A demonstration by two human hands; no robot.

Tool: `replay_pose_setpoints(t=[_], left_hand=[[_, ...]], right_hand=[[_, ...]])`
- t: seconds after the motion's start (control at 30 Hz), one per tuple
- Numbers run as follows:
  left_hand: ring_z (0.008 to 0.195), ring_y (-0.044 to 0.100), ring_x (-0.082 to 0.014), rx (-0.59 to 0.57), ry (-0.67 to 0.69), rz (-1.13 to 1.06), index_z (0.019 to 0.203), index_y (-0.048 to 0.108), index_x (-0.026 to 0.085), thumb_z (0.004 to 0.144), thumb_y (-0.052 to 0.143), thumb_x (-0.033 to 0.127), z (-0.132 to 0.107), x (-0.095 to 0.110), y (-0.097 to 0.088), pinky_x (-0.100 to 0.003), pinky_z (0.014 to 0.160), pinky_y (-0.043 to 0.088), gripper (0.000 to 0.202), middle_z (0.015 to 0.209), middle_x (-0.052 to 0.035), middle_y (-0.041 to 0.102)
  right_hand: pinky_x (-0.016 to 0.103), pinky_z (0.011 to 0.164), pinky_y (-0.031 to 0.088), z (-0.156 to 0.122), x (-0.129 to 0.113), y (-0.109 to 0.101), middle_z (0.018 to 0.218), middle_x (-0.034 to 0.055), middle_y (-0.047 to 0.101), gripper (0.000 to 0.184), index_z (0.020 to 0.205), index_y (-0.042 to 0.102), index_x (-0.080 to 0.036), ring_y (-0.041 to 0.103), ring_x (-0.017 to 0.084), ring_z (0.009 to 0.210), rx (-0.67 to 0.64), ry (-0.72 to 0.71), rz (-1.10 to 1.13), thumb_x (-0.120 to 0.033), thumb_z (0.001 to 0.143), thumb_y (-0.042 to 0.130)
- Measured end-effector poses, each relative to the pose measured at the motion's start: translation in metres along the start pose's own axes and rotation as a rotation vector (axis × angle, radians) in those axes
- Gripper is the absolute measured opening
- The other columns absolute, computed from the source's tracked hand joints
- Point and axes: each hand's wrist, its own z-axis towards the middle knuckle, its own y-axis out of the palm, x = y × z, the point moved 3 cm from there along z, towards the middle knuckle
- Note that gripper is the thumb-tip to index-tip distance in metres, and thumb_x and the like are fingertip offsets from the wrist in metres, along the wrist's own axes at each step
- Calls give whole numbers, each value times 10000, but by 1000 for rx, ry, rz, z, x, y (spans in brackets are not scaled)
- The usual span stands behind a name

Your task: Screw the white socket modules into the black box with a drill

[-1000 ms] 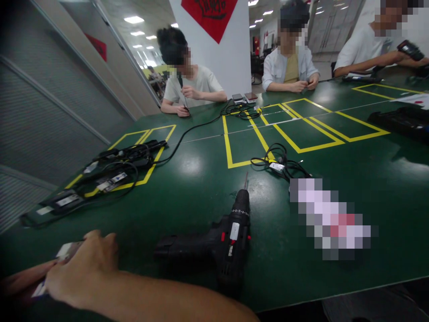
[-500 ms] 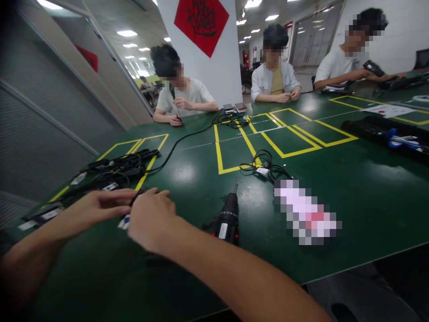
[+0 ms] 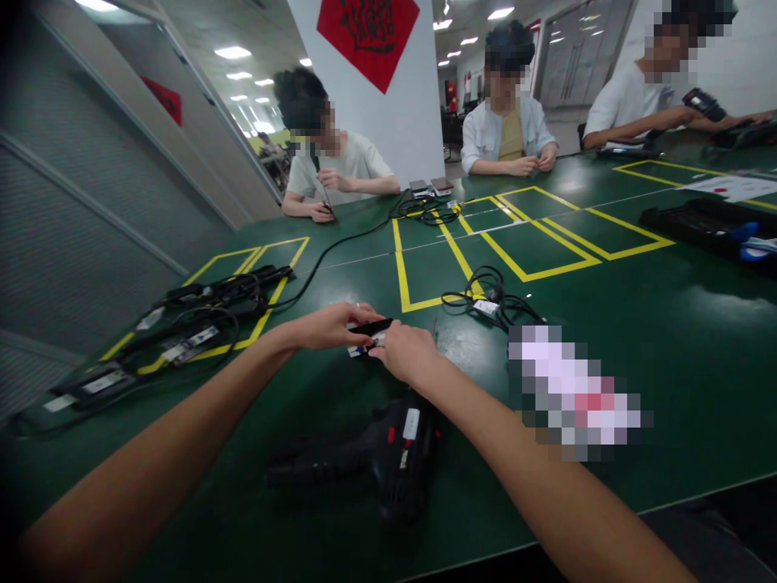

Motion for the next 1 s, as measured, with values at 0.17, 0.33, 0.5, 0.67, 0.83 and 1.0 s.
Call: replay_pose_setpoints(t=[0.17,0.33,0.5,0.67,0.83,1.0], left_hand=[[1016,559,-268,167,18,-48,1177,513,178,842,550,284,-6,1,11,-501,830,461,354,1196,-103,552],[1016,564,-270,250,-2,-109,1196,500,180,838,557,279,-12,-3,15,-500,823,471,376,1203,-106,551],[1102,507,-290,421,-75,-94,1206,490,181,843,546,291,-26,4,5,-536,897,409,383,1243,-110,519],[1127,469,-243,505,-150,-19,1155,507,207,879,452,316,-54,58,19,-457,982,340,302,1178,-92,521],[1102,515,-272,148,-215,25,1333,365,265,727,622,387,-75,99,73,-434,939,411,669,1334,-93,461],[1174,433,-364,104,-279,82,1409,219,166,668,601,266,-75,102,106,-526,953,353,839,1351,-202,423]], right_hand=[[375,699,463,-1,2,3,908,142,636,505,1027,534,-110,619,271,838,97,-7,-88,-557,810,443],[367,670,464,-3,3,1,883,135,641,496,1016,533,-113,624,267,800,116,4,-78,-553,797,463],[371,658,455,-4,2,-2,889,151,639,524,1051,522,-103,618,266,800,106,-3,-14,-558,802,447],[359,691,445,-6,2,-5,936,159,624,502,1084,499,-100,600,256,862,149,46,27,-525,860,354],[357,748,439,-8,3,-5,992,149,607,424,1092,507,-109,575,248,925,233,72,16,-433,896,316],[357,802,441,-10,-4,-21,993,126,613,336,1066,559,-129,563,224,946,359,35,102,-327,895,347]])
